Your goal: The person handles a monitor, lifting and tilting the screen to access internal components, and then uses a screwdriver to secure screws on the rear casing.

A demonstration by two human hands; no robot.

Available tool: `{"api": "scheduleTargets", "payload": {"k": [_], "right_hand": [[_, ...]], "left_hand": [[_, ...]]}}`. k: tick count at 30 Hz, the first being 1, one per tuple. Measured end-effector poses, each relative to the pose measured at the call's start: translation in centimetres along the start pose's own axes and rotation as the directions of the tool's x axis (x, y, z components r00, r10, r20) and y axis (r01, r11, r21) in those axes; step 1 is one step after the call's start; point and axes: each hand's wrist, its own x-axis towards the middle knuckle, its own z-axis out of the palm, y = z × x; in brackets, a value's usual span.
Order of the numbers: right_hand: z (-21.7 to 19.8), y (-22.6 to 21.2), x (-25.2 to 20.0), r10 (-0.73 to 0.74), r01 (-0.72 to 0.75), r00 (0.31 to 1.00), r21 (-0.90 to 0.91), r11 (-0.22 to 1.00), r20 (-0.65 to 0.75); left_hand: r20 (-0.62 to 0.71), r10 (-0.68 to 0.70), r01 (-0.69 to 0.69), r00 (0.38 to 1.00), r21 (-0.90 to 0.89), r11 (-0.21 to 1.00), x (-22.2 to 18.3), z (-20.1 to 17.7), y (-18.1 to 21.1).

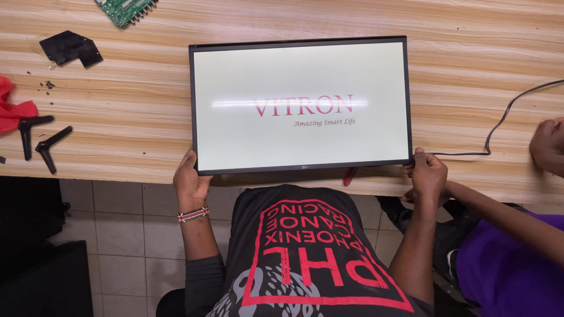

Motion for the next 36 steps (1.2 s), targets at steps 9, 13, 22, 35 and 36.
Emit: {"api": "scheduleTargets", "payload": {"k": [9, 13, 22, 35, 36], "right_hand": [[-0.1, 0.1, -0.1, 0.004, -0.004, 1.0, 0.012, 1.0, -0.005], [0.0, -0.2, -0.3, 0.004, -0.003, 1.0, 0.03, 1.0, -0.004], [0.0, -0.3, -0.2, 0.006, -0.006, 1.0, 0.022, 1.0, -0.004], [0.1, 0.5, 0.3, 0.001, -0.001, 1.0, 0.003, 1.0, -0.014], [0.0, 0.4, 0.3, 0.008, -0.008, 1.0, 0.006, 1.0, -0.016]], "left_hand": [[0.007, -0.005, 0.005, 1.0, -0.002, 1.0, -1.1, 1.0, 0.7], [-0.002, -0.006, 0.006, 1.0, 0.003, 1.0, -0.8, 0.9, 0.6], [-0.029, -0.011, 0.01, 1.0, -0.031, 0.999, -1.4, 1.7, 0.8], [-0.049, -0.026, 0.023, 0.998, -0.064, 0.998, -1.4, 2.4, 1.1], [-0.062, -0.034, 0.03, 0.998, -0.056, 0.998, -1.5, 2.5, 1.1]]}}
